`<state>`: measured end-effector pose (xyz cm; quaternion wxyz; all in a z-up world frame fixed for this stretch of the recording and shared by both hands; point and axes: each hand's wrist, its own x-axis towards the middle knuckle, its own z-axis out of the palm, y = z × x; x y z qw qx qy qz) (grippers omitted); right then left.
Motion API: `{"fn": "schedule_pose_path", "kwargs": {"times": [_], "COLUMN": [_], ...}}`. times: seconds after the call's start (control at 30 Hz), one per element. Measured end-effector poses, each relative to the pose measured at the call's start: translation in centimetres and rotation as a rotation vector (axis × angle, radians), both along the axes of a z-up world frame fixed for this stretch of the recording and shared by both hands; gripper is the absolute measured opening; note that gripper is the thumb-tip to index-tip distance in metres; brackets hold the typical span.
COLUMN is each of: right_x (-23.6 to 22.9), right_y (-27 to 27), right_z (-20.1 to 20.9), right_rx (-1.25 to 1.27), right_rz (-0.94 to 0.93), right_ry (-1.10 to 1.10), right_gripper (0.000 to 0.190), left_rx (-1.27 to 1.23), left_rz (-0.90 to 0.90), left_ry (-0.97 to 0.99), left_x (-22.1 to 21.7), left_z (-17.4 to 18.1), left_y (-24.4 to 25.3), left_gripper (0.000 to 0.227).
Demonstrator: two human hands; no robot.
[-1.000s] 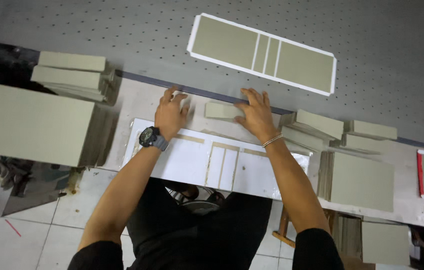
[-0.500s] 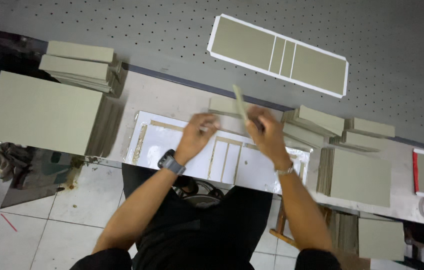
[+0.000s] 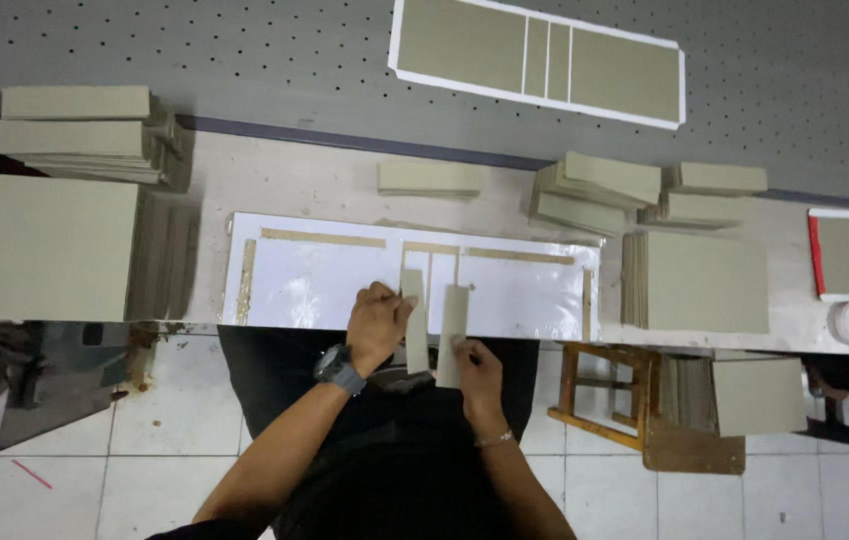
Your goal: The person places beige book blocks onto a white board, then covers them with a red cover sheet. The person repeats this process multiple times, stacking the completed units on the table.
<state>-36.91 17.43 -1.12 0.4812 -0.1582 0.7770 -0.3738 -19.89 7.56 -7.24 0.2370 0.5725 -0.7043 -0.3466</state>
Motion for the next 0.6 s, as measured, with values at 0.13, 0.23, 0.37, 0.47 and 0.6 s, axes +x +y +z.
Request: {"fn": "schedule_pose_path", "kwargs": {"times": [0.13, 0.23, 0.37, 0.47, 0.6], "right_x": [-0.5, -0.8, -0.7, -0.4, -1.1], "right_y": [0.0, -0.1, -0.9, -0.3, 1.3], "right_z": [-5.2, -6.3, -1.8, 4.4, 2.6], "right_rx": [-0.017, 0.018, 0.176, 0.19, -0.086], "right_rz": [0.058, 0.102, 0.14, 0.324, 0.495], "right_ry": [0.102, 0.191, -0.073, 0.104, 0.917], "right_gripper": [0.042, 0.049, 0.089, 0.088, 0.039], "left_rx": [-0.267, -0.391, -0.505, -0.446, -0.227], "left_rz": [0.073, 0.115, 0.092, -0.153, -0.409], "left_ry": [-0.24, -0.35, -0.416, -0.361, -0.413], "left_x": [-0.8, -0.6, 0.6, 1.8, 3.0], "left_z": [-1.1, 0.0, 2.2, 5.4, 5.9], "left_y": [0.0, -0.1, -0.2, 0.2, 0.2], "left_gripper": [0.041, 0.042, 0.046, 0.057, 0.091]}}
